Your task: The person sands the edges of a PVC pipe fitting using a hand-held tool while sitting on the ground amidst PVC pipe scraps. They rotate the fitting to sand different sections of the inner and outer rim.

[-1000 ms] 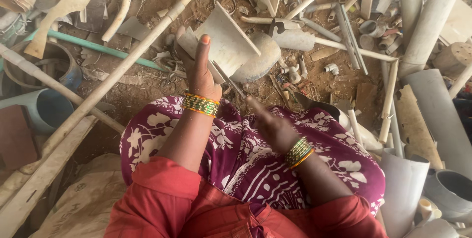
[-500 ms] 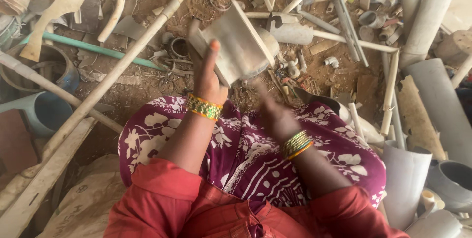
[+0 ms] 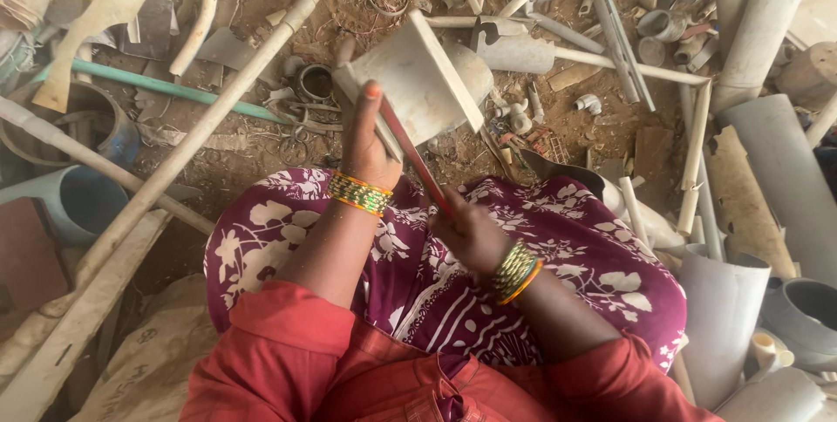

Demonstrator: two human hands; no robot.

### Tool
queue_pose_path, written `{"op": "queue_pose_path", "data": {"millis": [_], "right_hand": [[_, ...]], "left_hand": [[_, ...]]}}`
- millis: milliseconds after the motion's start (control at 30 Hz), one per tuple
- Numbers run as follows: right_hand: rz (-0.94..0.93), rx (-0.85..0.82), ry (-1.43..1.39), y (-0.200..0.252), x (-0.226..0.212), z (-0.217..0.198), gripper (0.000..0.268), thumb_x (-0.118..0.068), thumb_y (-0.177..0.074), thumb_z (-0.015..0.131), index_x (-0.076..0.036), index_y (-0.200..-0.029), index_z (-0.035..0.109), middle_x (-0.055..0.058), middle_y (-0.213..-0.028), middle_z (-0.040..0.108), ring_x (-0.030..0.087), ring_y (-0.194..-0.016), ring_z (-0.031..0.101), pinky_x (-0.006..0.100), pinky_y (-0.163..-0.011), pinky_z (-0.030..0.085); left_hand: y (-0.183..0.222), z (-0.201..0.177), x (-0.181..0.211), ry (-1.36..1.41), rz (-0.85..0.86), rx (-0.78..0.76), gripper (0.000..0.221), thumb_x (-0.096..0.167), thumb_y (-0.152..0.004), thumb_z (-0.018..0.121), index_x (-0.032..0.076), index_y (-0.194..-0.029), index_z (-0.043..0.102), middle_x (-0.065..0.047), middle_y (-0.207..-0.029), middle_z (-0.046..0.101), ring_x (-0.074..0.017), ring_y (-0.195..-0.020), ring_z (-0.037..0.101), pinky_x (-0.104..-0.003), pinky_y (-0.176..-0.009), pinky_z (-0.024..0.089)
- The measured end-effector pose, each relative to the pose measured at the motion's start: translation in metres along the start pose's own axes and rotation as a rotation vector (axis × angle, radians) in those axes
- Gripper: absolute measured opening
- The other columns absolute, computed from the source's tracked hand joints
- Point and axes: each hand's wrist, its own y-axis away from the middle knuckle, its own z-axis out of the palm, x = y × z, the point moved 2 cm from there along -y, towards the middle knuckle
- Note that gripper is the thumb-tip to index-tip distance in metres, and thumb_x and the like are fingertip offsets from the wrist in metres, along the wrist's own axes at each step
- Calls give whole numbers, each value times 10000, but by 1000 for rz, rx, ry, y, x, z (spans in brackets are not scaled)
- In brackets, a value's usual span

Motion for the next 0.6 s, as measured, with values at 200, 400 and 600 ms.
{"op": "queue_pose_path", "data": {"millis": [200, 400, 600], "right_hand": [[66, 108, 416, 10, 30, 5, 342, -144, -1025, 469, 16, -1313, 561, -10, -534, 551, 71, -346, 455, 234, -246, 380], [215, -140, 601, 15, 43, 15, 275, -233, -1078, 491, -5, -1182, 604, 0, -546, 529, 99, -376, 459, 251, -295, 384], [72, 48, 305, 14, 18, -17, 343, -149, -1037, 478, 8, -1320, 590, 6, -591, 575, 79, -393, 492, 244, -296, 404]], "left_hand": [[-8, -7, 6, 115, 68, -3, 1042, 522, -862, 775, 203, -1621, 135, -201, -1514, 372, -338, -1422, 427, -540, -1193, 445], [-3, -11, 13, 191, 83, 13, 1011, 541, -891, 745, 215, -1631, 139, -156, -1566, 361, -318, -1445, 406, -536, -1220, 401], [-15, -21, 18, 172, 137, 34, 1009, 590, -871, 737, 158, -1597, 185, -137, -1542, 399, -310, -1447, 423, -516, -1222, 398]]}}
